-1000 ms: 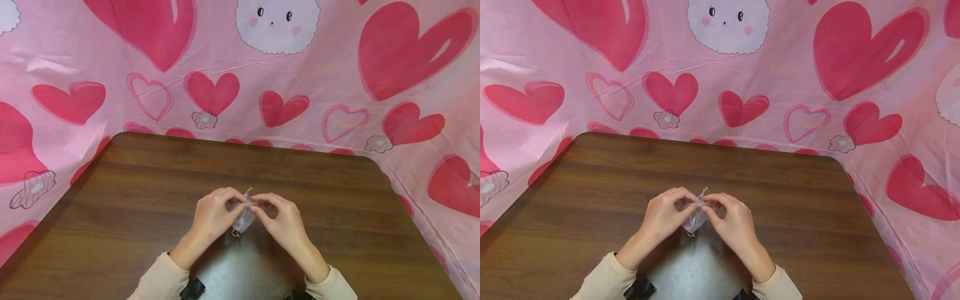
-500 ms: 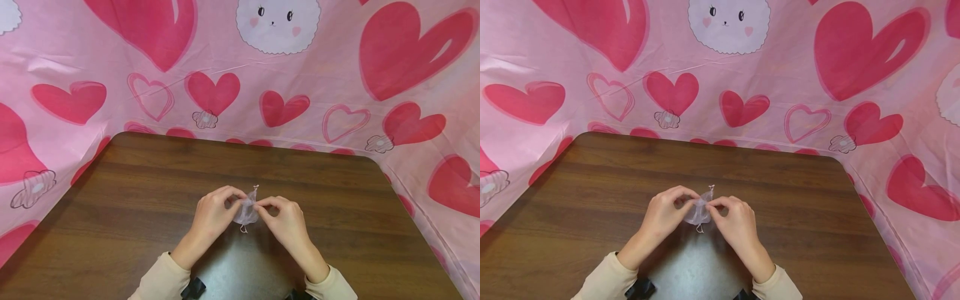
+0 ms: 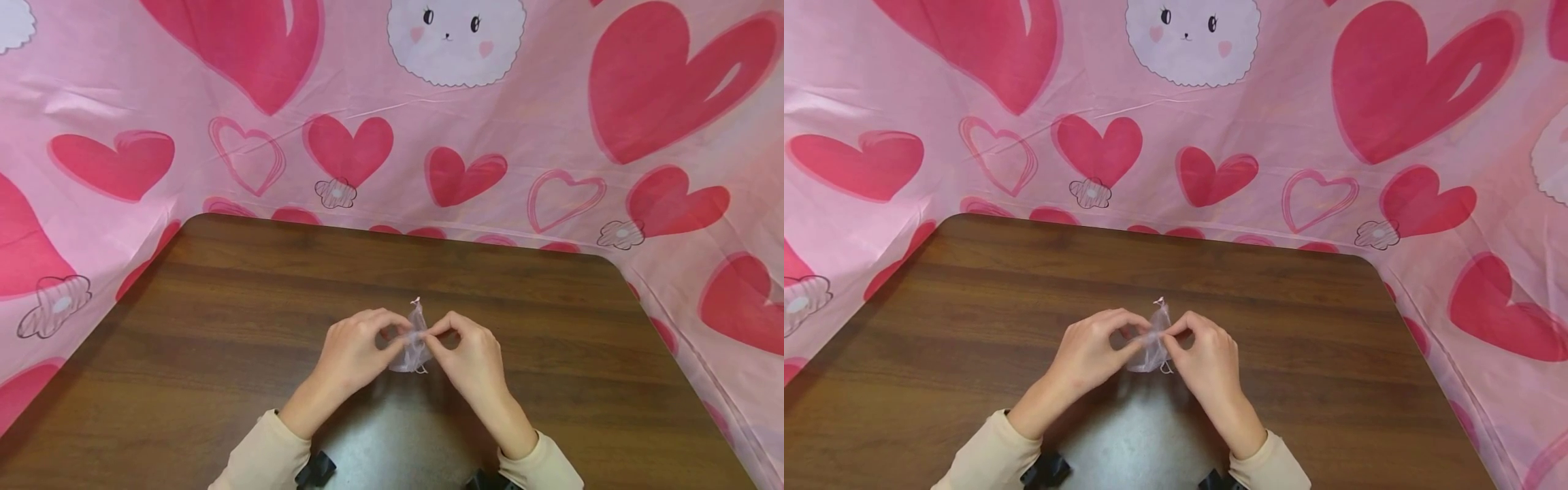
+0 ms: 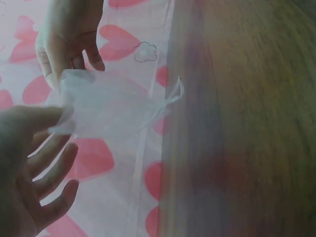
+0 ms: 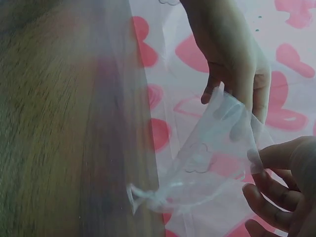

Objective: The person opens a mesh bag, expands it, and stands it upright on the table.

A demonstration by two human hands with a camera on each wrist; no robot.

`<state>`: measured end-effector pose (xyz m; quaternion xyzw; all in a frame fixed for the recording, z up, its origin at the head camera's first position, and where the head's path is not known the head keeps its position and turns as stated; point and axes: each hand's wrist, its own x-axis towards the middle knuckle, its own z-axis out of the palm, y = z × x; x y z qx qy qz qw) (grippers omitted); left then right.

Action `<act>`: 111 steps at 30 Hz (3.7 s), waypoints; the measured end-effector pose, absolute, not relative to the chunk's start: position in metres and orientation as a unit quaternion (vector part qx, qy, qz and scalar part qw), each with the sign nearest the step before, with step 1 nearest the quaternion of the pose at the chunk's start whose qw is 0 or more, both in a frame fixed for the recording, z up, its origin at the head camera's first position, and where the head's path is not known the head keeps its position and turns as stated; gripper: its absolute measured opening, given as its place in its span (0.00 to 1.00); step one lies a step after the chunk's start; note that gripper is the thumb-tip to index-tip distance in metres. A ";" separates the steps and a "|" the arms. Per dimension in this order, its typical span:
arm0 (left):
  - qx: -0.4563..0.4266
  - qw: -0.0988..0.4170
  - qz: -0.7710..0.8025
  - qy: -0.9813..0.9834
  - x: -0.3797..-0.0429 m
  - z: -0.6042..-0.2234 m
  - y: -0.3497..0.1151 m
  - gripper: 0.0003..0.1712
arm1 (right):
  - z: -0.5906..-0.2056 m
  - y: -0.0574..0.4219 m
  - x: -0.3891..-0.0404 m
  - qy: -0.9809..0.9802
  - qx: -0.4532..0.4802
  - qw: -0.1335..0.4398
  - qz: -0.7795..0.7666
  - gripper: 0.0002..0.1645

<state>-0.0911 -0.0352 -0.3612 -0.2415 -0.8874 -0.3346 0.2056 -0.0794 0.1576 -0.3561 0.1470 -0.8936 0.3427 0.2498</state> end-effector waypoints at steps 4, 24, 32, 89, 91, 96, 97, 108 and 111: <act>-0.252 0.203 -0.325 -0.889 -0.090 -0.361 -0.035 0.13 | -0.357 0.160 -0.081 -0.895 0.139 0.254 0.339 0.15; -0.165 0.268 -0.337 -0.887 -0.093 -0.360 -0.038 0.09 | -0.355 0.156 -0.080 -0.912 0.165 0.173 0.333 0.16; -0.159 0.278 -0.343 -0.883 -0.093 -0.360 -0.038 0.10 | -0.356 0.154 -0.078 -0.924 0.151 0.140 0.322 0.12; -0.170 0.257 -0.308 -0.900 -0.092 -0.361 -0.036 0.07 | -0.355 0.154 -0.076 -0.903 0.171 0.199 0.340 0.13; -0.162 0.256 -0.309 -0.901 -0.092 -0.361 -0.037 0.07 | -0.354 0.153 -0.074 -0.908 0.163 0.176 0.343 0.16; -0.150 0.258 -0.312 -0.902 -0.092 -0.360 -0.037 0.07 | -0.350 0.150 -0.070 -0.923 0.146 0.136 0.329 0.20; -0.148 0.259 -0.315 -0.901 -0.092 -0.360 -0.038 0.07 | -0.350 0.150 -0.070 -0.925 0.144 0.131 0.325 0.20; -0.140 0.261 -0.329 -0.897 -0.091 -0.360 -0.037 0.08 | -0.351 0.151 -0.071 -0.935 0.138 0.136 0.295 0.09; -0.138 0.259 -0.327 -0.898 -0.091 -0.360 -0.037 0.08 | -0.353 0.153 -0.073 -0.934 0.134 0.160 0.291 0.06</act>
